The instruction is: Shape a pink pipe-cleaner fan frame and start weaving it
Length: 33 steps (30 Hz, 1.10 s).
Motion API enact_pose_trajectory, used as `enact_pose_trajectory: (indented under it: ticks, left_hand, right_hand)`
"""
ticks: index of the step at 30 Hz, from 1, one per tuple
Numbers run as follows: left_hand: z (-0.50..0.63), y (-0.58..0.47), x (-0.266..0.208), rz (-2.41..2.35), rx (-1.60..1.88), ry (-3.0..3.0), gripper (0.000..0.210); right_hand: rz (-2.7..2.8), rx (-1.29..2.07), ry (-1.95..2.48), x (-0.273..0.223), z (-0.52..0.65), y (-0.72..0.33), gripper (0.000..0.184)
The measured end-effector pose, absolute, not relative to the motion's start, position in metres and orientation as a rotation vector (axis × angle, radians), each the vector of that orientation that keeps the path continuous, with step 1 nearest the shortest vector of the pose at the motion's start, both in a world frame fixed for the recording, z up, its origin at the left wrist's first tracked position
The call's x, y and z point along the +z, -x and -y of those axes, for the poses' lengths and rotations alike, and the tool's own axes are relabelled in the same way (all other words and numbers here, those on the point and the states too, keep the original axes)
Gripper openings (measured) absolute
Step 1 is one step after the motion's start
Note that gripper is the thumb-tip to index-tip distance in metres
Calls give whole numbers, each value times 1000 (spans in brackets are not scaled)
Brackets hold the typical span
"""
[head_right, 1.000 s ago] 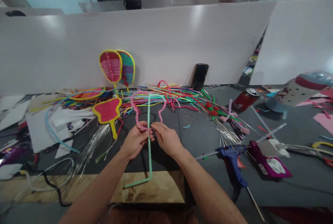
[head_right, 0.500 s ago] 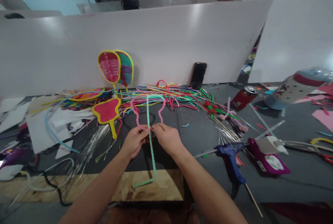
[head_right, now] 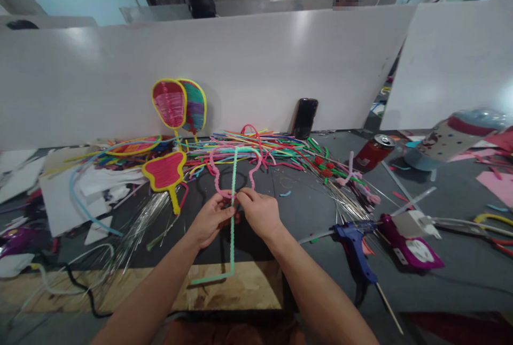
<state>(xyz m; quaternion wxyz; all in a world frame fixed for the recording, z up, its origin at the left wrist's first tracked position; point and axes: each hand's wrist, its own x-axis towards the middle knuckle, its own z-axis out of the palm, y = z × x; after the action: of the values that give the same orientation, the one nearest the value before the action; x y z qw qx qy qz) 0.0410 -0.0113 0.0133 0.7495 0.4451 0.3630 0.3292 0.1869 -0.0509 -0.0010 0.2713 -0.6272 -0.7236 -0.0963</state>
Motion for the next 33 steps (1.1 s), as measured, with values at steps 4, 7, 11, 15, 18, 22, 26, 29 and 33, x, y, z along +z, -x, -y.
enact_pose_trajectory:
  ticks: [4, 7, 11, 15, 18, 22, 26, 29, 33]
  left_hand:
    - [13, -41, 15, -795, 696, -990, 46]
    - [11, -42, 10, -785, 736, -1052, 43]
    - [12, -46, -1, -778, 764, -1183, 43]
    - [16, -48, -7, -840, 742, -1309, 50]
    - [15, -47, -5, -829, 716, -1343, 52]
    - [6, -39, 7, -789, 678, -1381, 45]
    - [-7, -29, 19, -856, 750, -1170, 31]
    - [-15, -26, 24, -780, 844, -865, 19]
    - [-18, -26, 25, -689, 870, -698, 9]
  right_hand:
    - [1829, -16, 1655, -1, 51, -187, 23]
    - [1778, 180, 1558, -1, 50, -186, 27]
    - [1754, 327, 1486, -4, 49, -184, 23]
    - [1739, 351, 1573, -6, 49, -181, 18]
    - [1764, 316, 1629, -4, 49, -180, 19]
    - [1792, 189, 1682, -1, 52, -179, 21]
    - [1875, 50, 1747, 4, 55, -175, 19]
    - [1954, -27, 1740, 6, 57, -169, 19]
    - [2020, -87, 1704, 5, 58, -159, 21]
